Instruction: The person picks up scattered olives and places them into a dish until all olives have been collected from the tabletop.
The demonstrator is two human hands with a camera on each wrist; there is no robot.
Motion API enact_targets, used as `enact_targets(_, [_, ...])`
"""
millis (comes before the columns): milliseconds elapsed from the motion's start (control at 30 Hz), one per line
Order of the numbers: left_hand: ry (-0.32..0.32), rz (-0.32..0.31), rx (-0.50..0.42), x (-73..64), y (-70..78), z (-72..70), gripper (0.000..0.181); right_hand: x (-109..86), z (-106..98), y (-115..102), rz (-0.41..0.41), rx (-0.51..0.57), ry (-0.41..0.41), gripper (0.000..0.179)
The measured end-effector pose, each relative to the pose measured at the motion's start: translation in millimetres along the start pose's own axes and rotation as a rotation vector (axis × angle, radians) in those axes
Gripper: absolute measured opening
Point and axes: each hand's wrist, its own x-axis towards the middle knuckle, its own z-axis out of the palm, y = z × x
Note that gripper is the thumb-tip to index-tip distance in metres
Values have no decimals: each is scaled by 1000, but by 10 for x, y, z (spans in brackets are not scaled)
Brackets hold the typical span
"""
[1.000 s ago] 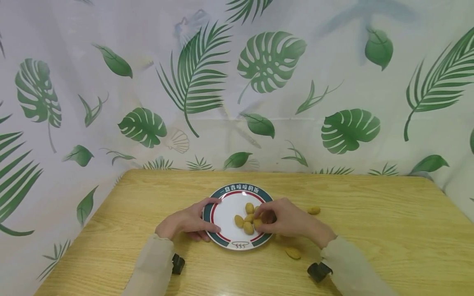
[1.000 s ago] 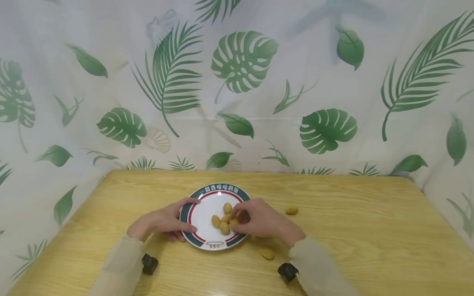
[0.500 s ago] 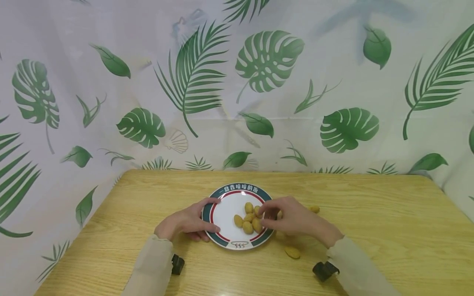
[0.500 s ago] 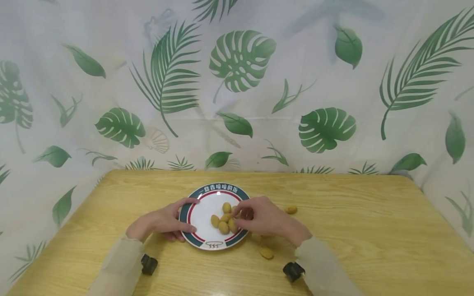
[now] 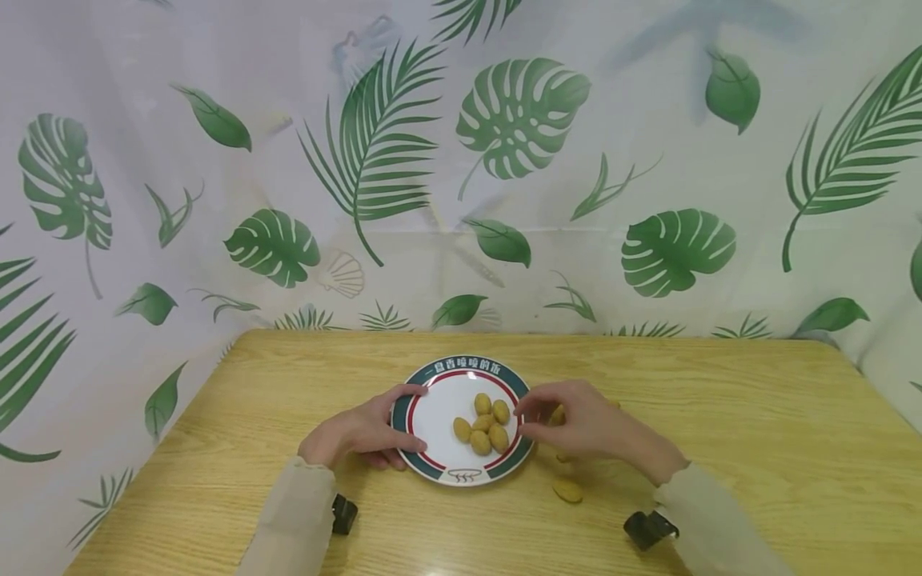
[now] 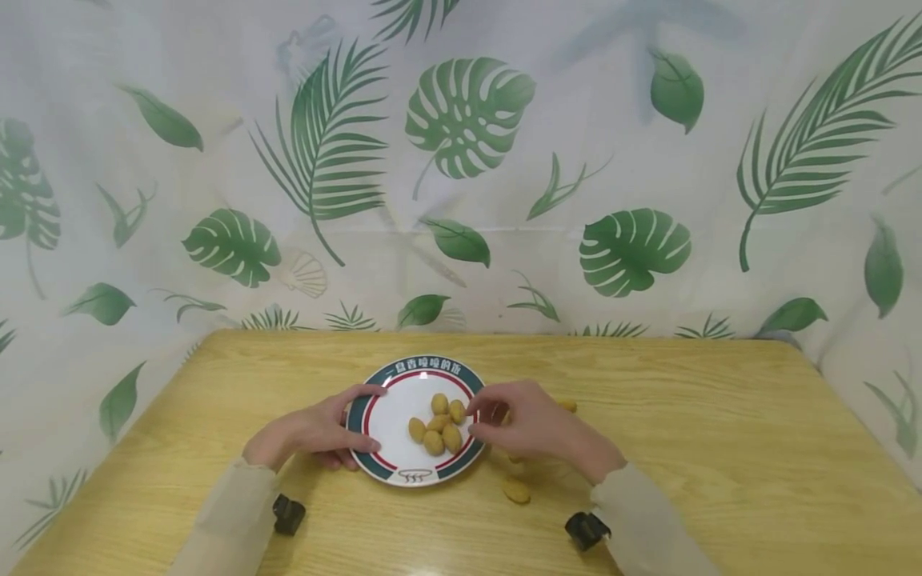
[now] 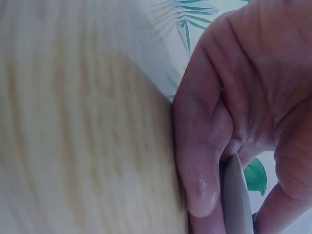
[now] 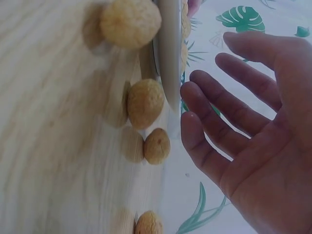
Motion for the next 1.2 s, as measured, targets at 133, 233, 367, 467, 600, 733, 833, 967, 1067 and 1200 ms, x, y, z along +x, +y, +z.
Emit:
enact_targets(133, [1, 1, 9, -7, 3, -4, 81, -40, -32, 26, -20, -8, 20, 18])
enact_targets(233, [1, 1, 10, -8, 2, -4, 81, -75, -55, 58, -26, -10, 28, 19])
enact_targets(367, [1, -1, 8, -4, -2, -4, 81, -119, -75, 98, -19, -6, 34, 17])
enact_targets(467, [-1, -1, 6, -3, -2, -4, 81, -146, -87, 120, -7, -1, 40, 16])
enact_targets(600, [-2, -3, 0, 2, 0, -7, 81, -186, -105, 156, 8, -20, 49, 15])
enact_targets(733, [-4, -8, -8, 2, -1, -11, 82, -235, -122, 199, 12, -35, 57, 18])
enact_targets(833, [-4, -10, -16, -5, 3, -11, 82, -265, -128, 232, -3, -29, 65, 18])
enact_targets(967, [-2, -9, -20, 0, 8, -9, 82, -300, -140, 269, -14, -28, 55, 20])
enact_targets(1067, [-1, -10, -15, 4, 7, -4, 83, -326, -156, 287, -1, -32, 27, 23])
enact_targets(1200, [1, -12, -7, 3, 9, 2, 83, -358, -174, 306, 5, -45, 2, 22])
